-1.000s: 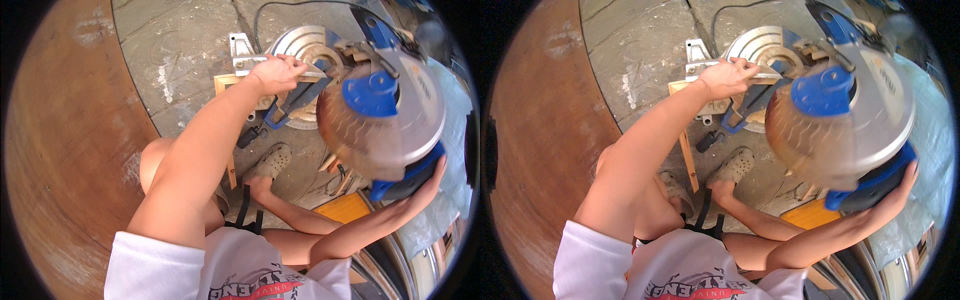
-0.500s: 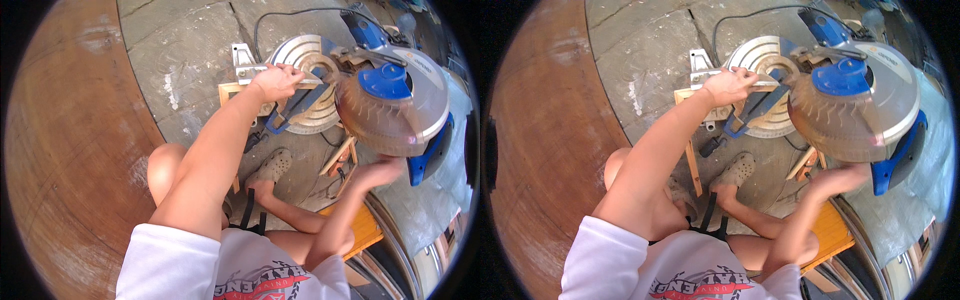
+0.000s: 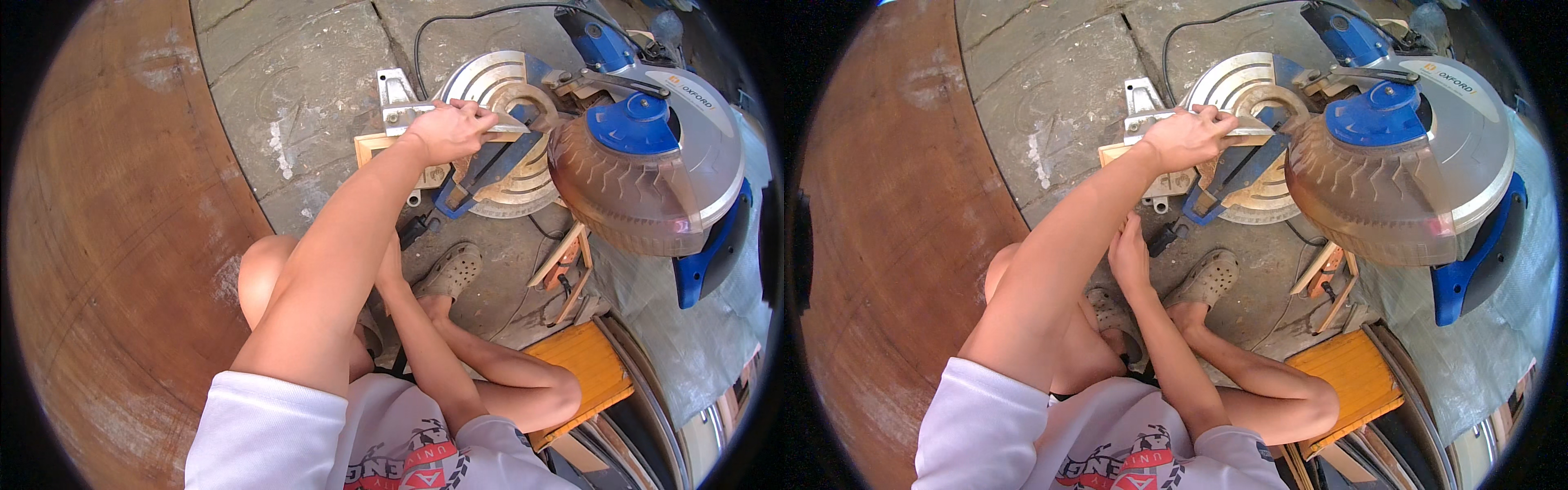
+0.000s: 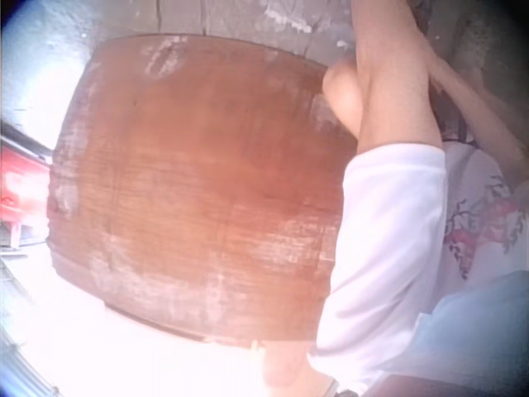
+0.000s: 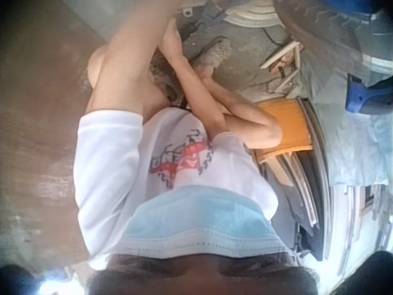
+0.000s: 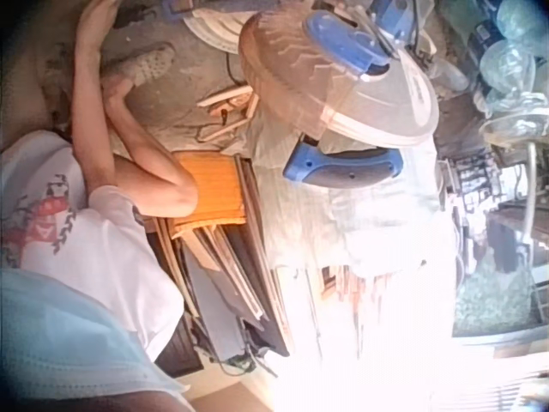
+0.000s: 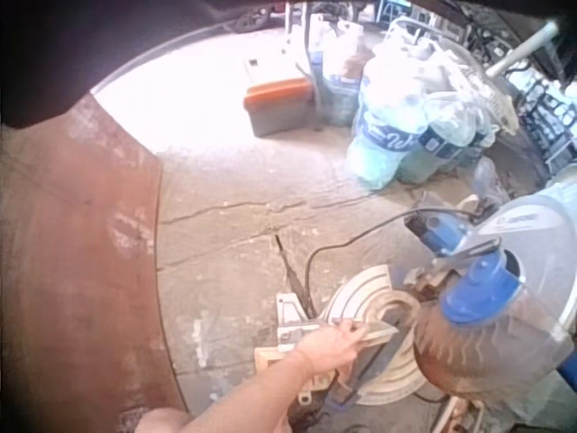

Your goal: The person cuts thin wooden strips using a miter saw and assembles them into a rectangular frame around a flat board. They repeatedly position the strips, cut them to size, and fit them together on a workbench.

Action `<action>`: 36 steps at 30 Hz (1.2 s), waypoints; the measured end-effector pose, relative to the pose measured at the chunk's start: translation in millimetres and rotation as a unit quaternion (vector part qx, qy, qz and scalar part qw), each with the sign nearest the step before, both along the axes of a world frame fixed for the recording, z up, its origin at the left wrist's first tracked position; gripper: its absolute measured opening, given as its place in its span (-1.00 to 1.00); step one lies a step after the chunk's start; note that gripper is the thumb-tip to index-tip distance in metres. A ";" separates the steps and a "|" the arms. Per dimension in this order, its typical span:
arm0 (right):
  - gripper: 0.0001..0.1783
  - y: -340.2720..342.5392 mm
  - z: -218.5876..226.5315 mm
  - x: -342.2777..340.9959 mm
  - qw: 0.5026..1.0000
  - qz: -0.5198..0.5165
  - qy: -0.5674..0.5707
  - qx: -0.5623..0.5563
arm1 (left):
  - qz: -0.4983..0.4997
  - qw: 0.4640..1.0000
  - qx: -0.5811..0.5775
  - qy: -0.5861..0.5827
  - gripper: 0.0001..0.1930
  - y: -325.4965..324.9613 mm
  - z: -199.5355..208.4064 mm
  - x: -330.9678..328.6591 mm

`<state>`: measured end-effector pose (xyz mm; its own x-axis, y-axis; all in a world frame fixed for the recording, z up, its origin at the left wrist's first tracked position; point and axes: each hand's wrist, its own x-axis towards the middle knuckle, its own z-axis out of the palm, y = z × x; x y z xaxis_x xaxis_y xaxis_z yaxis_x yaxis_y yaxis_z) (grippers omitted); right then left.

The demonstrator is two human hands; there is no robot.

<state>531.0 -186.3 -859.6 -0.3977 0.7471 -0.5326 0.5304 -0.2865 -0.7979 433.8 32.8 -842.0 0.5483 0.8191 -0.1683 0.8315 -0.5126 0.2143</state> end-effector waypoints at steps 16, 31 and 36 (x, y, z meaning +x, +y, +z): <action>-0.54 -12.5 -7.2 -2.0 0.997 -0.064 0.009 -0.040 | 0.001 0.999 0.028 0.042 -0.37 -1.4 0.1 1.1; -0.55 -9.0 -1.3 -3.8 0.995 -0.089 0.012 -0.032 | 0.007 1.000 -0.003 0.006 -0.41 0.3 2.7 -0.4; -0.55 -9.0 3.4 -3.9 0.994 -0.098 0.009 -0.040 | 0.009 1.000 0.010 0.009 -0.44 -0.3 0.0 0.1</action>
<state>527.1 -195.3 -856.2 -0.2587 0.7671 -0.5870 0.4448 -0.4449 -0.7773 433.8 32.5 -841.9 0.5306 0.8322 -0.1606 0.8441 -0.5018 0.1889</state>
